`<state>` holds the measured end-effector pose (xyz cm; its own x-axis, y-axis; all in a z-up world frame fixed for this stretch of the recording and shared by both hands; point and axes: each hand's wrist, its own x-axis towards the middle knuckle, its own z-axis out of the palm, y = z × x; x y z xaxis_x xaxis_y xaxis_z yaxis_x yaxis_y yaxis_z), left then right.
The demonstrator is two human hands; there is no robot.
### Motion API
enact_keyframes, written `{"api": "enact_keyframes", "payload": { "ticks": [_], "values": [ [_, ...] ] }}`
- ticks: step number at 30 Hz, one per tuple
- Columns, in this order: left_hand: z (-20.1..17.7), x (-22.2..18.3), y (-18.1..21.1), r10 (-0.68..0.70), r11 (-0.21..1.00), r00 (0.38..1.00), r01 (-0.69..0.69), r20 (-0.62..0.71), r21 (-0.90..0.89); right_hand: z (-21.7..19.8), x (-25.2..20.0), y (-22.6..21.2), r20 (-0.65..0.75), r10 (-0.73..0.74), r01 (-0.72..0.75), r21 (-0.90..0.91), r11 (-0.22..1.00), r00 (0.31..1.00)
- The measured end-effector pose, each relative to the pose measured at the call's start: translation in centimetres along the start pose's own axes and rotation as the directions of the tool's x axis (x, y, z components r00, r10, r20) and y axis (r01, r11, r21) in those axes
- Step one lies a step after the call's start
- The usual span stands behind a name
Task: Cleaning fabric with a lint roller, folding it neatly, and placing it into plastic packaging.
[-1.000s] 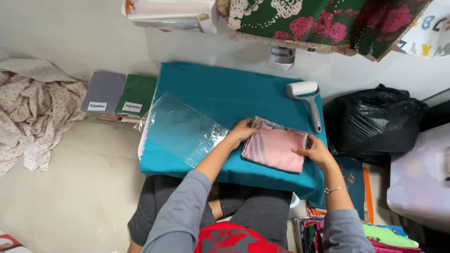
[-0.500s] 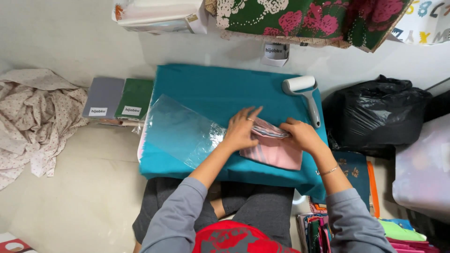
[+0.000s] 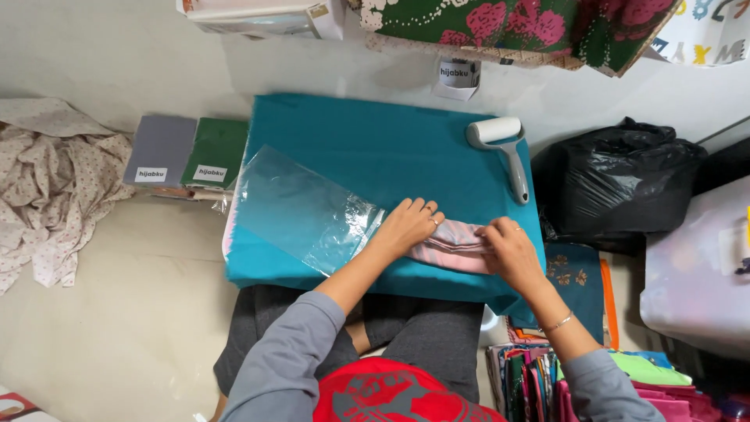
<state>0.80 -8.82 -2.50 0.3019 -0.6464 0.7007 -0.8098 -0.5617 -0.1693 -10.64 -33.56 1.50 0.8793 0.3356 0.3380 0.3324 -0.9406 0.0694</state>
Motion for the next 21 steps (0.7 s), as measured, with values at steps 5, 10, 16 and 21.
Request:
{"api": "enact_keyframes", "payload": {
  "ticks": [5,10,16,21],
  "values": [
    [-1.3,0.6,-0.9,-0.093,0.994,0.988,0.1,0.123,-0.05,1.2,-1.2,1.6,0.071,0.353,-0.349,0.417,0.84,0.933],
    [-2.8,0.8,-1.0,-0.213,0.964,0.922,0.253,0.324,-0.087,0.9,-0.6,1.6,0.141,0.311,-0.33,0.143,0.933,0.94],
    [-1.2,-0.4,-1.0,-0.19,0.88,0.816,0.388,0.546,-0.274,-1.4,3.0,-3.2,0.073,-0.024,0.027,-0.033,0.999,0.997],
    [-5.9,-1.1,-2.9,-0.232,0.876,0.848,0.395,0.476,-0.276,-0.8,3.4,-3.3,-0.194,-0.384,0.384,-0.041,0.923,0.903]
  ]
}}
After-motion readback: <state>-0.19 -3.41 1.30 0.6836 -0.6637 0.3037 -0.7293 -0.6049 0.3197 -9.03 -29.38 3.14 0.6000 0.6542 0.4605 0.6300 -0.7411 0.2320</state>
